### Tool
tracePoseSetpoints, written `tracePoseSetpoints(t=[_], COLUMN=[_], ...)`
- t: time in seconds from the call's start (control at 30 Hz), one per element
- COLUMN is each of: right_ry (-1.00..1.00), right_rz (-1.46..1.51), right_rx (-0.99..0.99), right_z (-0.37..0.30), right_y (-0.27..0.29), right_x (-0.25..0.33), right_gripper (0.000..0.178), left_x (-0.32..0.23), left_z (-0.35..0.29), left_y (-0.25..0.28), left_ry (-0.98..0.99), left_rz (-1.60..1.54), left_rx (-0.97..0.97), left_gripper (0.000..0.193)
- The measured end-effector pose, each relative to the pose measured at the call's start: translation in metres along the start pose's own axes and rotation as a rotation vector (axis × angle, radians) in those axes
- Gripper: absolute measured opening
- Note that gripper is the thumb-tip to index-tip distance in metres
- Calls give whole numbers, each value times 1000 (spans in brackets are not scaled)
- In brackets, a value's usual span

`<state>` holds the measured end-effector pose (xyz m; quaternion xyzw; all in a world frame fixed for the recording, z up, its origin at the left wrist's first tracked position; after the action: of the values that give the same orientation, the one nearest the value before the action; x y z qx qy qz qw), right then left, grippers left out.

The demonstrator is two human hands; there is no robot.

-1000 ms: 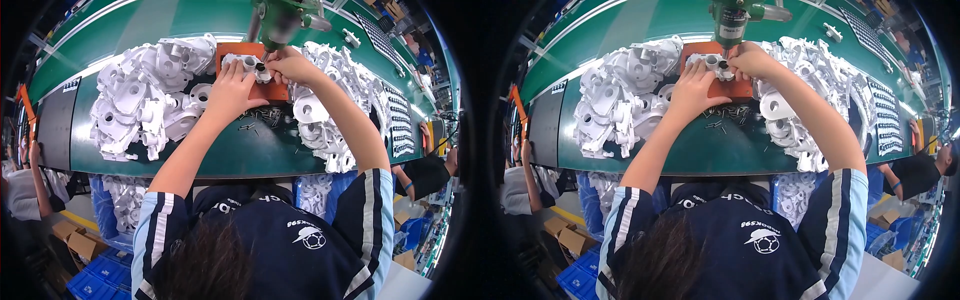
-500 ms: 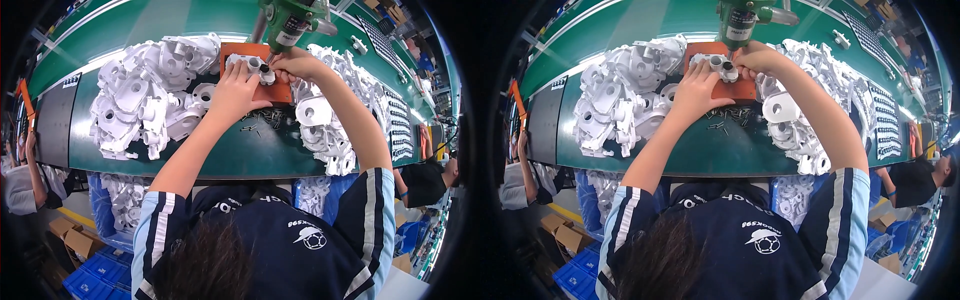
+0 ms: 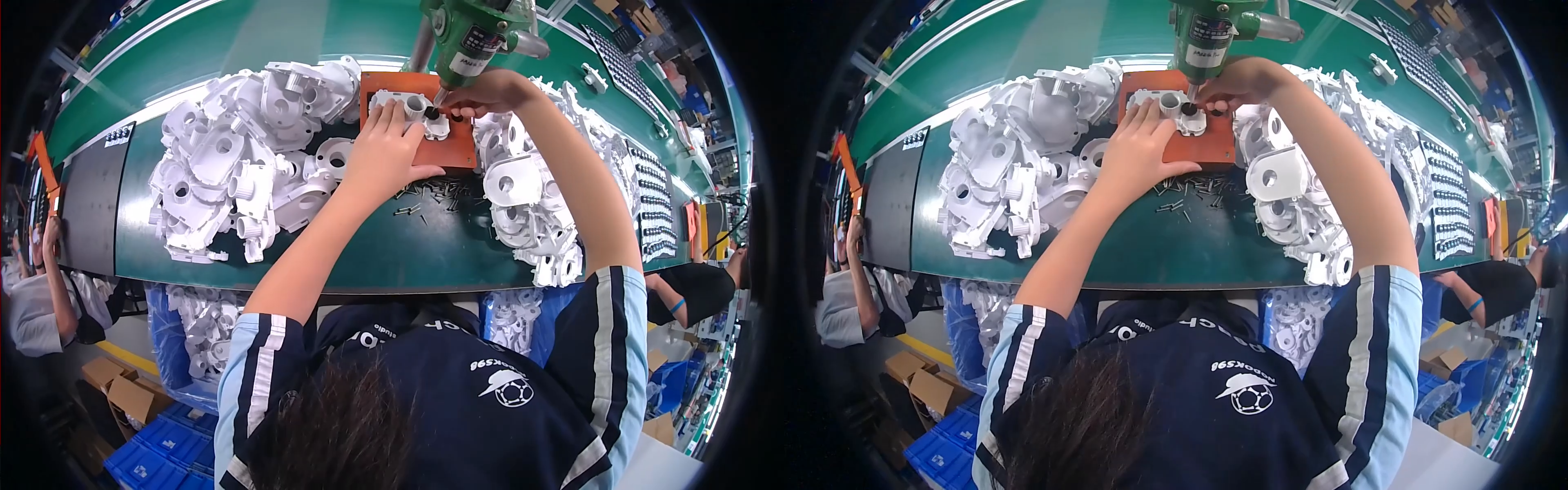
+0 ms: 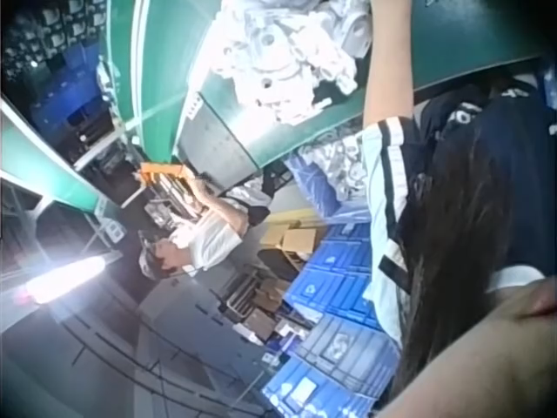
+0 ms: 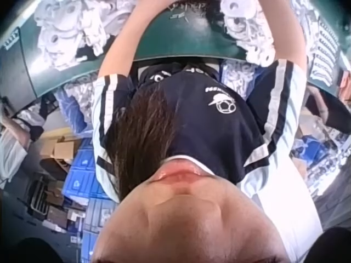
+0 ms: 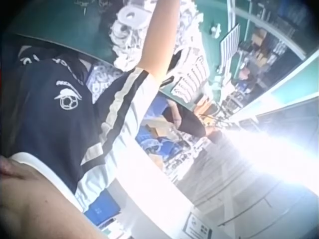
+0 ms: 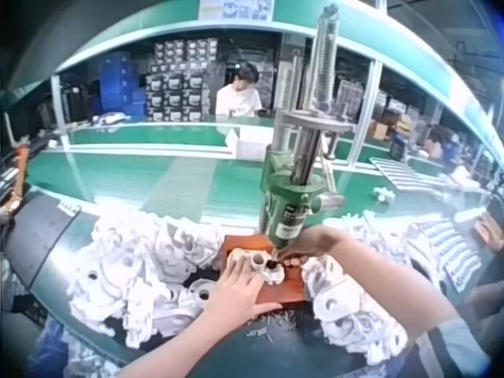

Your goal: Assembling small white plastic components using a specialized press machine on a production line.

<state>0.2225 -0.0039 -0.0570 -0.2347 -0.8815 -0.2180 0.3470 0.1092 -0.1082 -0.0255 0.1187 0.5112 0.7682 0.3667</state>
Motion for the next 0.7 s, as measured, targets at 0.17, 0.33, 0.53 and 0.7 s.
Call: tracePoseSetpoints(t=[0.17,0.33,0.53,0.7], right_ry=[17,-23,-103,-135], right_rz=[-60,-255,-312,-364], right_rx=[159,138,144,164], right_z=[9,7,12,16], right_y=[-2,2,6,4], right_x=[8,18,18,11], right_gripper=[14,17,17,15], left_x=[0,-1,2,0], left_z=[0,1,0,3], left_y=[-3,-3,-4,-6], left_ry=[4,6,10,7], left_rz=[-4,0,5,-4], left_rx=[13,25,40,46], left_gripper=[60,61,62,61])
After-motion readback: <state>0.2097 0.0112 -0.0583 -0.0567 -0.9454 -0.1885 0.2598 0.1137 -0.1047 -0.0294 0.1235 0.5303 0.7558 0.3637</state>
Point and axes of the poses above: each hand's wrist, its own z-axis towards the middle knuckle, its own y-axis out of the back of the hand, x = y × z, the point moved 9 cm from there along z, towards the middle knuckle, and after that the axes turned 12 degrees about x, right-handed, at the moved point
